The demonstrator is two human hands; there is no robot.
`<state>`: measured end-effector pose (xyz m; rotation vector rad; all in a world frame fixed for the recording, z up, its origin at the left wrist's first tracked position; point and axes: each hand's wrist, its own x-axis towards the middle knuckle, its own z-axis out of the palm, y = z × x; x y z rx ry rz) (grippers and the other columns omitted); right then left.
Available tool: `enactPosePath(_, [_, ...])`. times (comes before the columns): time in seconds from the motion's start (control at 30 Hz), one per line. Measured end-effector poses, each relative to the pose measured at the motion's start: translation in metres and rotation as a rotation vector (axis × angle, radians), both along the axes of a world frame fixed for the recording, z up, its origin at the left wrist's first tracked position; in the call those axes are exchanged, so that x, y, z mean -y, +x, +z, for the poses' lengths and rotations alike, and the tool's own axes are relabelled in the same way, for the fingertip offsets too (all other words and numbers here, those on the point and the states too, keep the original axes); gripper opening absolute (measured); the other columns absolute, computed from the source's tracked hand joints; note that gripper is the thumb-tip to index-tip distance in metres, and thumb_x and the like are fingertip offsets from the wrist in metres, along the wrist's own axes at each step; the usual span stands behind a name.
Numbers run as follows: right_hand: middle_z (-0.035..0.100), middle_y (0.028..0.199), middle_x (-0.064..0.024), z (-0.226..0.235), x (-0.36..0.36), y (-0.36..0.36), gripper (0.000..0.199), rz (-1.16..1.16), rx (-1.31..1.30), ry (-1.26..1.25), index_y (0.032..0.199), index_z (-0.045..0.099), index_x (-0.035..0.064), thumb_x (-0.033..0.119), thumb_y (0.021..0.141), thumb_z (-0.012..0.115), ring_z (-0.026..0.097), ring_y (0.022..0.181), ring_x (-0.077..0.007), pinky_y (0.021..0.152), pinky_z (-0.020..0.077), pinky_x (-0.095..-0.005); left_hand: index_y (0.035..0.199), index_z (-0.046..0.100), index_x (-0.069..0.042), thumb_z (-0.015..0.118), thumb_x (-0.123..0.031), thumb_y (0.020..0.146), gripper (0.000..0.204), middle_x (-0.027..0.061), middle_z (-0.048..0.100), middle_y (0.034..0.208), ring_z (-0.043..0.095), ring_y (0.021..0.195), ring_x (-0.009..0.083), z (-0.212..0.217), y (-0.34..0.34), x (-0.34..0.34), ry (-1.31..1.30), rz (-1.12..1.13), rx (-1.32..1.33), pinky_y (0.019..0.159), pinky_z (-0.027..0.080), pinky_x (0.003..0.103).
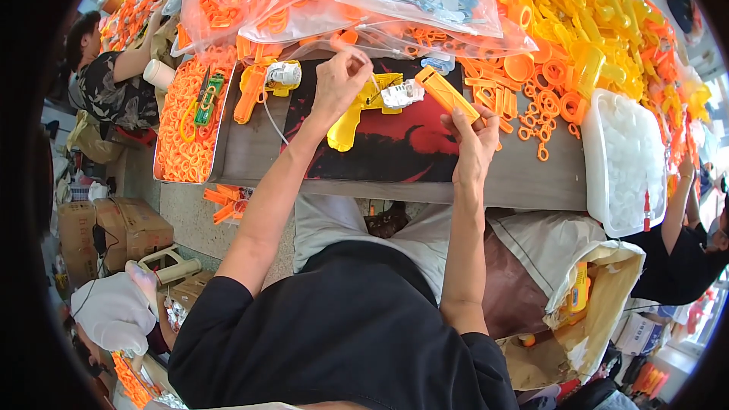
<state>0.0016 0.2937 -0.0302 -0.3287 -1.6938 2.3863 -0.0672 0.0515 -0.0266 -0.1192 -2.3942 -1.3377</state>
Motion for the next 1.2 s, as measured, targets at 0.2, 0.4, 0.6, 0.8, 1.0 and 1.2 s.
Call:
enactPosePath(0.2, [0.066, 0.110, -0.0181, 0.015, 0.005, -0.007, 0.035, 0.052, -0.025, -0.120, 0.123, 0.047, -0.0016, 0.007, 0.096, 0.067, 0.072, 0.092, -0.0257, 0.089, 0.0606, -0.0390, 0.093, 0.072, -0.006, 0.075, -0.016, 0.087, 0.012, 0.0043, 0.067, 0.086, 0.064, 0.083, 0.0226, 0.031, 0.014, -0.016, -0.323, -0.307, -0.290, 0.083, 0.047, 0.037])
enactPosePath(0.4, [0.067, 0.104, -0.0143, 0.044, 0.020, -0.036, 0.035, 0.165, -0.112, 0.118, 0.123, 0.048, -0.0015, 0.004, 0.095, 0.069, 0.071, 0.093, -0.0216, 0.082, 0.0588, -0.0306, 0.095, 0.073, -0.013, 0.066, -0.009, 0.083, 0.015, 0.0002, 0.065, 0.094, 0.059, 0.102, 0.0207, 0.015, 0.036, -0.052, -0.711, -0.180, -0.450, 0.097, 0.039, 0.041])
enactPosePath(0.6, [0.069, 0.100, -0.0098, 0.045, 0.081, 0.009, 0.034, 0.170, -0.444, 0.886, 0.120, 0.058, 0.0011, 0.005, 0.090, 0.074, 0.068, 0.087, -0.0147, 0.076, 0.0545, -0.0295, 0.118, 0.061, -0.005, 0.055, -0.006, 0.096, 0.023, 0.0119, 0.065, 0.116, 0.068, 0.097, 0.0277, 0.012, 0.077, -0.009, 0.194, 0.009, 0.003, 0.088, 0.051, 0.047])
enactPosePath(0.8, [0.067, 0.113, -0.0147, 0.035, 0.064, 0.014, 0.038, 0.306, -0.446, 0.914, 0.125, 0.060, 0.0034, 0.001, 0.088, 0.069, 0.068, 0.099, -0.0246, 0.086, 0.0534, -0.0346, 0.135, 0.051, -0.004, 0.072, -0.020, 0.093, 0.049, 0.0176, 0.051, 0.129, 0.062, 0.105, 0.0281, 0.005, 0.083, 0.014, 0.245, -0.008, 0.071, 0.084, 0.055, 0.035])
enactPosePath(1.0, [0.058, 0.128, -0.0128, 0.020, 0.030, -0.053, 0.048, 0.309, -0.638, 1.456, 0.126, 0.055, 0.0067, -0.005, 0.079, 0.060, 0.056, 0.118, -0.0337, 0.099, 0.0450, -0.0453, 0.121, 0.064, -0.011, 0.076, -0.009, 0.081, 0.042, 0.0111, 0.056, 0.121, 0.056, 0.112, 0.0311, 0.007, 0.084, -0.002, -0.312, 0.128, -0.163, 0.091, 0.050, 0.041])
enactPosePath(1.2, [0.068, 0.101, -0.0130, 0.035, 0.018, -0.046, 0.035, 0.677, -0.357, 1.282, 0.116, 0.062, 0.0050, 0.022, 0.087, 0.073, 0.065, 0.098, -0.0330, 0.085, 0.0490, -0.0414, 0.115, 0.074, -0.010, 0.075, -0.009, 0.082, 0.033, 0.0083, 0.063, 0.115, 0.054, 0.112, 0.0298, -0.016, 0.083, 0.021, -0.432, 0.040, -0.248, 0.094, 0.048, 0.041])
